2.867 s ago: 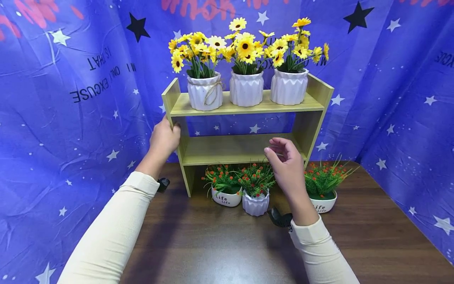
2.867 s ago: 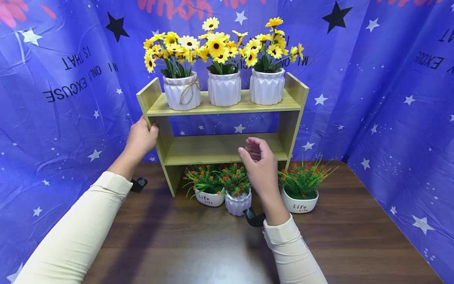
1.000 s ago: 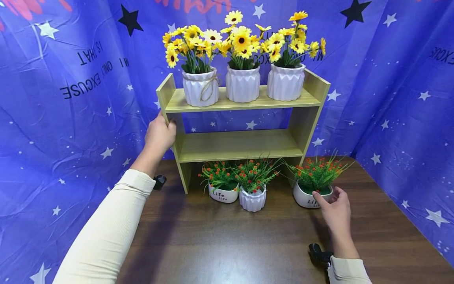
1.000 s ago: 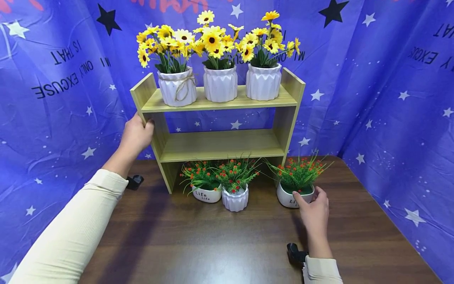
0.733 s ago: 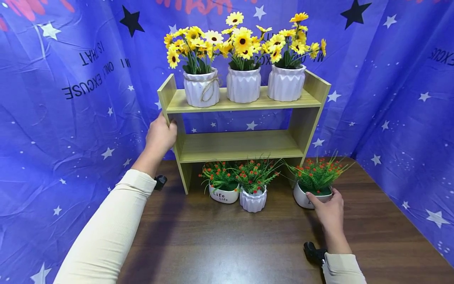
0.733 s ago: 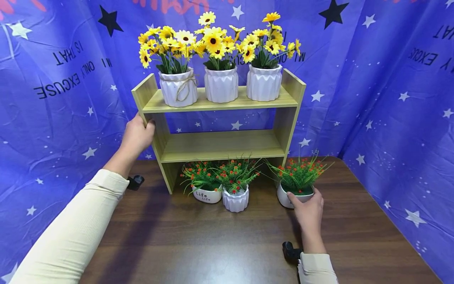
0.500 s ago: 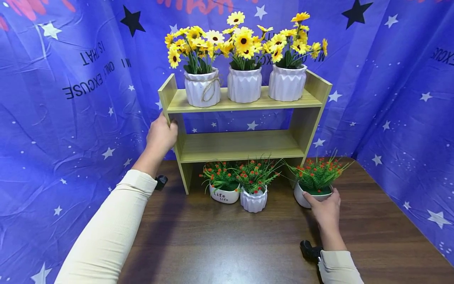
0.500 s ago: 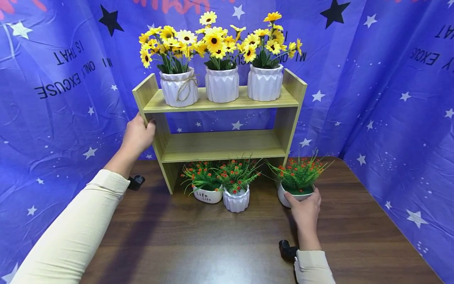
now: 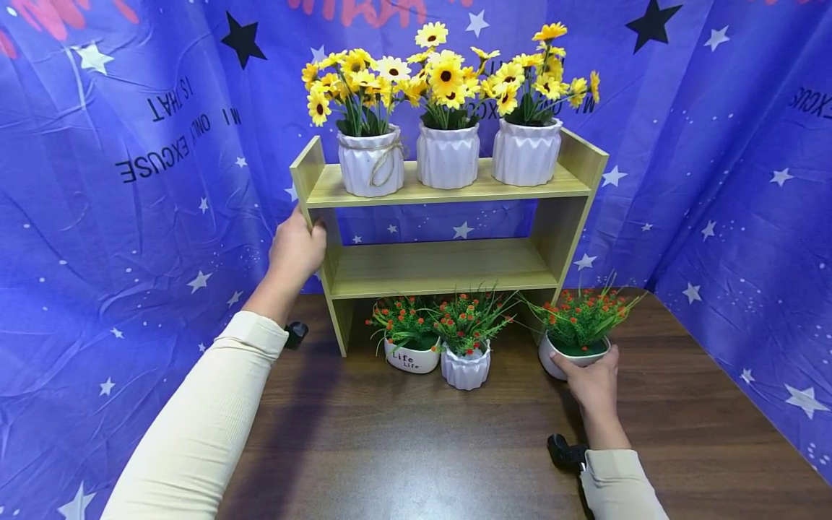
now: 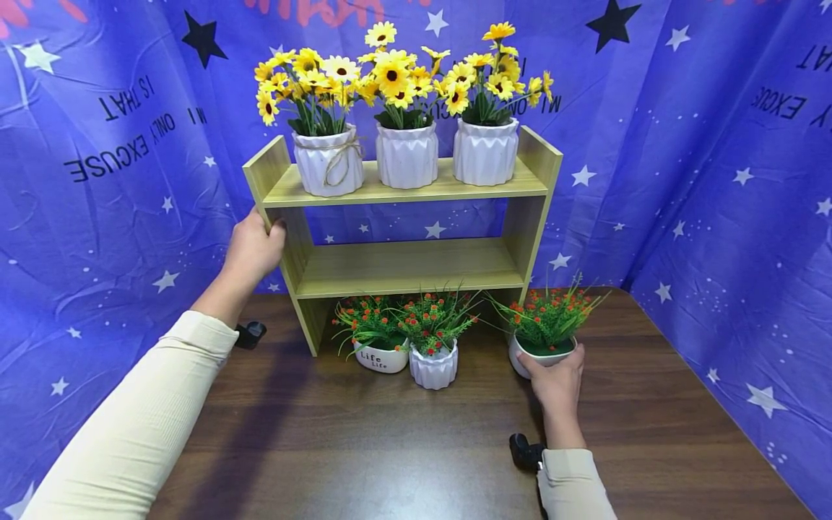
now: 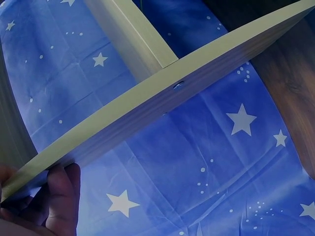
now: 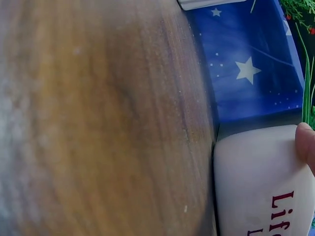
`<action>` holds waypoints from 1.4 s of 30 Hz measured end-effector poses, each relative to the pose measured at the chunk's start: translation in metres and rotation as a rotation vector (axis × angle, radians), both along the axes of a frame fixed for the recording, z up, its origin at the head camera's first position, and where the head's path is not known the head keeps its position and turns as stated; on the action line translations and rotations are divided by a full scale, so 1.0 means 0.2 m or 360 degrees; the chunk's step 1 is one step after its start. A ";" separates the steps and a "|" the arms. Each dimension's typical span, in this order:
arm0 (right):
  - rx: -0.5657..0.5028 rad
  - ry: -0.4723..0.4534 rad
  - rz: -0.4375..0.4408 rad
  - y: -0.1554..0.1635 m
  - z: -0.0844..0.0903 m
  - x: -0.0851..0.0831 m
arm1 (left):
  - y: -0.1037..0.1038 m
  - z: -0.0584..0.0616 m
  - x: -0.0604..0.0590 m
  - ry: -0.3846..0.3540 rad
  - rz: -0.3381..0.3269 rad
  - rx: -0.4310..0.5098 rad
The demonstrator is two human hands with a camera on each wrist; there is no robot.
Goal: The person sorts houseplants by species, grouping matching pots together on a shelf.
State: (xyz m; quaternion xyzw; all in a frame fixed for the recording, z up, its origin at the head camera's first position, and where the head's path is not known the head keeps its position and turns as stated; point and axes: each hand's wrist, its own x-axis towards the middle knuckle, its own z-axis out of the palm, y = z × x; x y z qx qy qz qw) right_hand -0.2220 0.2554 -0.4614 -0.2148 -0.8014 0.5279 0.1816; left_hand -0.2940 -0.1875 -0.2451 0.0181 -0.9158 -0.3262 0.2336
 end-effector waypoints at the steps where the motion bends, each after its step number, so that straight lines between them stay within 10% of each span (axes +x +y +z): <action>1: 0.0002 0.0001 -0.0002 0.00 0.00 0.00 | 0.00 0.00 0.00 0.0000 -0.0001 0.0006; 16: 0.0058 0.0075 -0.0133 -0.01 0.04 0.05 | 0.00 0.00 0.00 0.0007 -0.0007 0.0000; 42: 0.0009 0.0529 -0.0161 -0.14 0.47 0.18 | 0.00 0.00 0.00 -0.0017 -0.0002 -0.0002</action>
